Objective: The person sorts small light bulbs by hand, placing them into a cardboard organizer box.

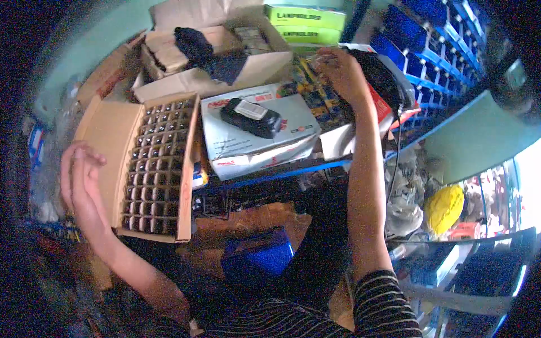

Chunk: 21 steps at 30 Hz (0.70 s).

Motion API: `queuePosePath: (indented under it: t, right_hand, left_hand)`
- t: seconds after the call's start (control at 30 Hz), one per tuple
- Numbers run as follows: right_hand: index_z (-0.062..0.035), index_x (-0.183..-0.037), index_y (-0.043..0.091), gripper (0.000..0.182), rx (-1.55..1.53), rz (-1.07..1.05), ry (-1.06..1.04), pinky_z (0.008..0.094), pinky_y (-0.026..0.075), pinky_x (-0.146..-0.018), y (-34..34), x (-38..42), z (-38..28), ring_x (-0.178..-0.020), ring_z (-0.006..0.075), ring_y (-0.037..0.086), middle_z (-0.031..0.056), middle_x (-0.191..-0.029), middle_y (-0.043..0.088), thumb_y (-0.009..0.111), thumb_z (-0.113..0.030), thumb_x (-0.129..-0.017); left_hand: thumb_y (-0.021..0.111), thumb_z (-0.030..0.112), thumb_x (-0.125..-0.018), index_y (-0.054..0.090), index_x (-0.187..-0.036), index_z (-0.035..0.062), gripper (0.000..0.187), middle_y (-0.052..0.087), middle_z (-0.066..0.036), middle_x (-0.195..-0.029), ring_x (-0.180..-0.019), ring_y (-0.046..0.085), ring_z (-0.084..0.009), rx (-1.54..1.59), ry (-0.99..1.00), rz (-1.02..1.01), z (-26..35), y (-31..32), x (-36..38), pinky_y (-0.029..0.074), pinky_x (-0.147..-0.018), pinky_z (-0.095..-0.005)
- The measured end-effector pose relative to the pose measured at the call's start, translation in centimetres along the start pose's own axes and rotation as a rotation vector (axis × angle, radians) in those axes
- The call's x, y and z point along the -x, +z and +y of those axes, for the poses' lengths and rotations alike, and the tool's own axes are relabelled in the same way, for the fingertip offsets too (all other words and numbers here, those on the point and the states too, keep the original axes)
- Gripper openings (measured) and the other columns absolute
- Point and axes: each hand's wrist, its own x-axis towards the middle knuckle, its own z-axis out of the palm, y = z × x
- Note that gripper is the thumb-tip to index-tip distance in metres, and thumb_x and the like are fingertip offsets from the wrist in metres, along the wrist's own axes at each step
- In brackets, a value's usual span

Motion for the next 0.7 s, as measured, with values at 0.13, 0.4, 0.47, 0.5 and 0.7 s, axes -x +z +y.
queuePosePath:
  t: [0.13, 0.4, 0.47, 0.5, 0.7]
  right_hand:
    - [-0.0012, -0.123, 0.063, 0.033, -0.233, 0.216, -0.164, 0.0263, 0.052, -0.077, 0.9, 0.1, -6.7, -0.092, 0.0124, 0.066, 0.0086, -0.109, 0.068, 0.070, -0.010, -0.093]
    - [0.0044, -0.125, 0.057, 0.036, -0.801, 0.019, -0.350, 0.0245, 0.052, -0.069, 12.0, 3.7, -23.8, -0.082, 0.0127, 0.064, 0.0120, -0.108, 0.068, 0.071, -0.007, -0.094]
    - [0.0038, -0.125, 0.057, 0.036, -0.893, -0.042, -0.367, 0.0237, 0.053, -0.068, 14.1, 4.4, -25.6, -0.083, 0.0126, 0.065, 0.0124, -0.108, 0.068, 0.072, -0.005, -0.093]
    - [0.0035, -0.126, 0.057, 0.037, -0.874, -0.083, -0.364, 0.0237, 0.053, -0.067, 14.5, 4.7, -26.1, -0.082, 0.0123, 0.064, 0.0119, -0.108, 0.068, 0.072, -0.004, -0.093]
    - [0.0023, -0.124, 0.060, 0.036, -0.890, -0.079, -0.383, 0.0241, 0.053, -0.067, 16.1, 4.2, -26.8, -0.082, 0.0118, 0.064, 0.0106, -0.105, 0.068, 0.073, -0.009, -0.093]
  left_hand:
    - [0.055, 0.013, -0.103, 0.062, -0.109, -0.0023, 0.018, 0.062, -0.008, -0.092, -0.083, 0.061, -0.0158, 0.109, 0.011, -0.062, 1.5, 2.2, 0.7, 0.051, -0.081, -0.0316]
    - [0.072, 0.008, -0.092, 0.056, -0.130, 0.0003, 0.042, 0.065, -0.010, -0.110, -0.096, 0.065, -0.0150, 0.198, -0.118, -0.337, 3.2, 4.8, 2.0, 0.054, -0.086, -0.0294]
    - [0.075, 0.004, -0.089, 0.057, -0.128, 0.0001, 0.043, 0.064, -0.008, -0.111, -0.097, 0.065, -0.0132, 0.206, -0.127, -0.368, 2.7, 4.6, 1.8, 0.053, -0.088, -0.0276]
    - [0.073, 0.003, -0.090, 0.059, -0.125, -0.0011, 0.038, 0.064, -0.008, -0.107, -0.098, 0.064, -0.0121, 0.168, -0.072, -0.348, 2.3, 4.4, 1.7, 0.053, -0.089, -0.0266]
    - [0.070, 0.004, -0.093, 0.063, -0.120, -0.0034, 0.030, 0.067, -0.008, -0.107, -0.097, 0.064, -0.0119, 0.213, 0.065, -0.201, 1.1, 2.6, 0.8, 0.054, -0.087, -0.0272]
